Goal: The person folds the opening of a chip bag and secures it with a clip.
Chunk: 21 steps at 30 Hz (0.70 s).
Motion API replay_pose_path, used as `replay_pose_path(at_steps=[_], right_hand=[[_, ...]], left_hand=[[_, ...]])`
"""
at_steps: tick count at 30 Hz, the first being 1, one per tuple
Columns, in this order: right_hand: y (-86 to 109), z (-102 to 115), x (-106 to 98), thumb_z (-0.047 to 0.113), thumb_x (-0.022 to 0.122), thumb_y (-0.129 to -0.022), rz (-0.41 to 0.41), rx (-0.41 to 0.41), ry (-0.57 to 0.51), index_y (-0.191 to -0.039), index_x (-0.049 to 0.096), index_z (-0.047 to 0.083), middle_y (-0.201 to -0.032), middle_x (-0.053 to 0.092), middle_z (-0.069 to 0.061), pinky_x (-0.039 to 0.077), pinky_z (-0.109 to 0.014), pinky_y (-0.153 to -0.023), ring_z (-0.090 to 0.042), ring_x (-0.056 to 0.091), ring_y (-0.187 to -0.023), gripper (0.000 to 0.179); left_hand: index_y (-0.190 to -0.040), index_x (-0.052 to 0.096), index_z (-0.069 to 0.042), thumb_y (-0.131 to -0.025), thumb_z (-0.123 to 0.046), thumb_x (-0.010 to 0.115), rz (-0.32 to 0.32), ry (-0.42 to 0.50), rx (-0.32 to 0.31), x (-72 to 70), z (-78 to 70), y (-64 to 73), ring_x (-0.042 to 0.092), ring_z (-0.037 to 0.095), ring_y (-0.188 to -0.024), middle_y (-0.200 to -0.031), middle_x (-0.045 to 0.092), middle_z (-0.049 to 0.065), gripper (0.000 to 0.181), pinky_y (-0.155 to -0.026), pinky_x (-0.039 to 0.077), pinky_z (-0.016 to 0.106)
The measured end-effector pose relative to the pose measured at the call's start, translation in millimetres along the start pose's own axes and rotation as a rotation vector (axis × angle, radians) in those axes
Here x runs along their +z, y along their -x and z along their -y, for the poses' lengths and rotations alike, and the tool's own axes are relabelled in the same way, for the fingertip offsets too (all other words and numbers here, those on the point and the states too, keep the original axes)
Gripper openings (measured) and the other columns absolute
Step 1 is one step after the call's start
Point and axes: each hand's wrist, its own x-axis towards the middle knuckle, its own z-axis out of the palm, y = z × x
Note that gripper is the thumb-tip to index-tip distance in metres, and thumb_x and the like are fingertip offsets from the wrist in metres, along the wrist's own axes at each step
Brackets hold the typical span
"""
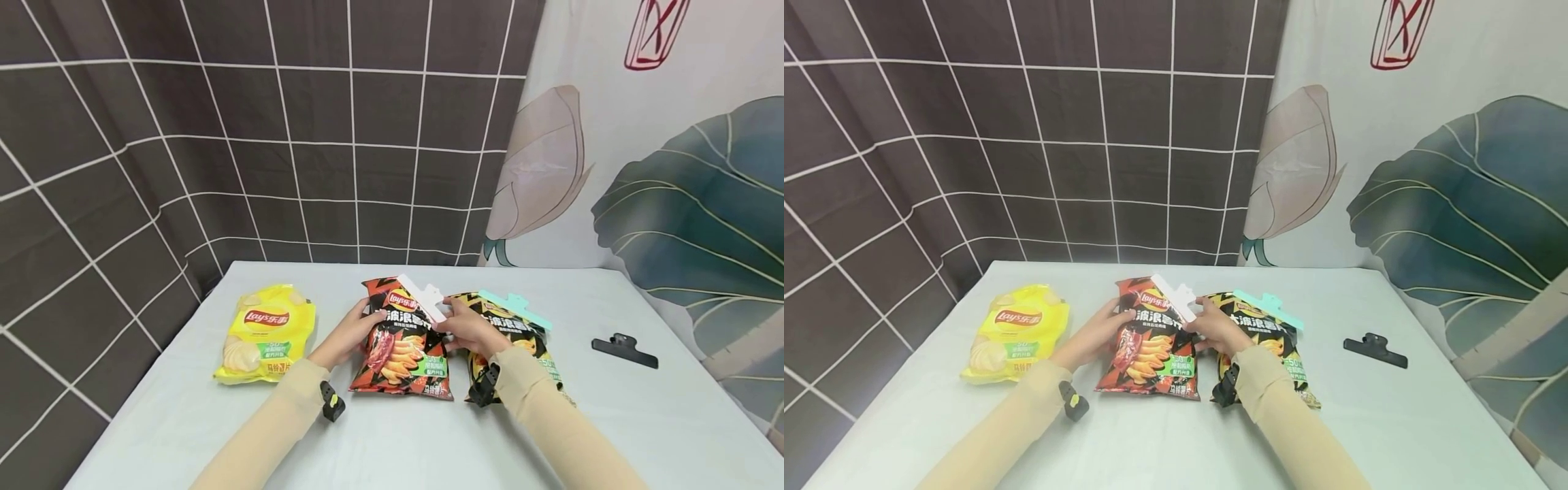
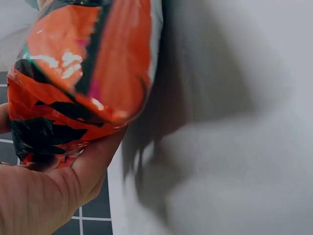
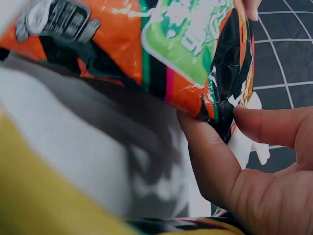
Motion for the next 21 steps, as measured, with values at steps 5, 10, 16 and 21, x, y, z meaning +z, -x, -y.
replay_pose_path(at_steps=[5,10,16,21], right_hand=[[-2.8,-2.6,1.7,-0.003,0.052,-0.093,-0.019,0.027,0.007,-0.153,0.007,0.008,-0.144,0.034,-0.027,0.049,-0.028,-0.054,-0.024,0.055,-0.096,0.075],[-3.6,-2.4,3.8,-0.003,0.052,-0.093,-0.024,0.034,0.007,-0.153,0.010,0.008,-0.144,0.033,-0.028,0.050,-0.028,-0.057,-0.026,0.054,-0.100,0.075],[-4.4,-5.1,4.1,-0.002,0.051,-0.093,-0.031,0.050,0.014,-0.153,0.012,0.009,-0.147,0.031,-0.027,0.049,-0.029,-0.059,-0.029,0.052,-0.106,0.072],[-5.2,-8.0,5.0,-0.002,0.050,-0.093,-0.038,0.040,0.022,-0.152,0.016,0.007,-0.146,0.033,-0.027,0.047,-0.030,-0.062,-0.028,0.050,-0.105,0.069]], left_hand=[[-0.147,0.033,-0.009,-0.098,-0.026,0.051,-0.007,0.000,-0.014,0.2,3.4,-2.9,0.058,0.035,-0.116,-0.134,0.054,0.021,0.055,-0.096,0.049,0.046],[-0.146,0.034,-0.008,-0.098,-0.025,0.050,-0.027,-0.014,-0.019,0.2,6.6,-5.4,0.058,0.035,-0.117,-0.133,0.054,0.021,0.053,-0.099,0.047,0.046],[-0.147,0.033,-0.007,-0.098,-0.027,0.050,-0.039,-0.074,-0.031,0.4,8.1,-6.4,0.051,0.036,-0.125,-0.136,0.052,0.021,0.055,-0.106,0.039,0.050],[-0.147,0.032,-0.005,-0.099,-0.029,0.050,-0.055,-0.130,-0.051,0.0,8.5,-6.7,0.045,0.038,-0.130,-0.138,0.050,0.022,0.057,-0.110,0.032,0.054]])
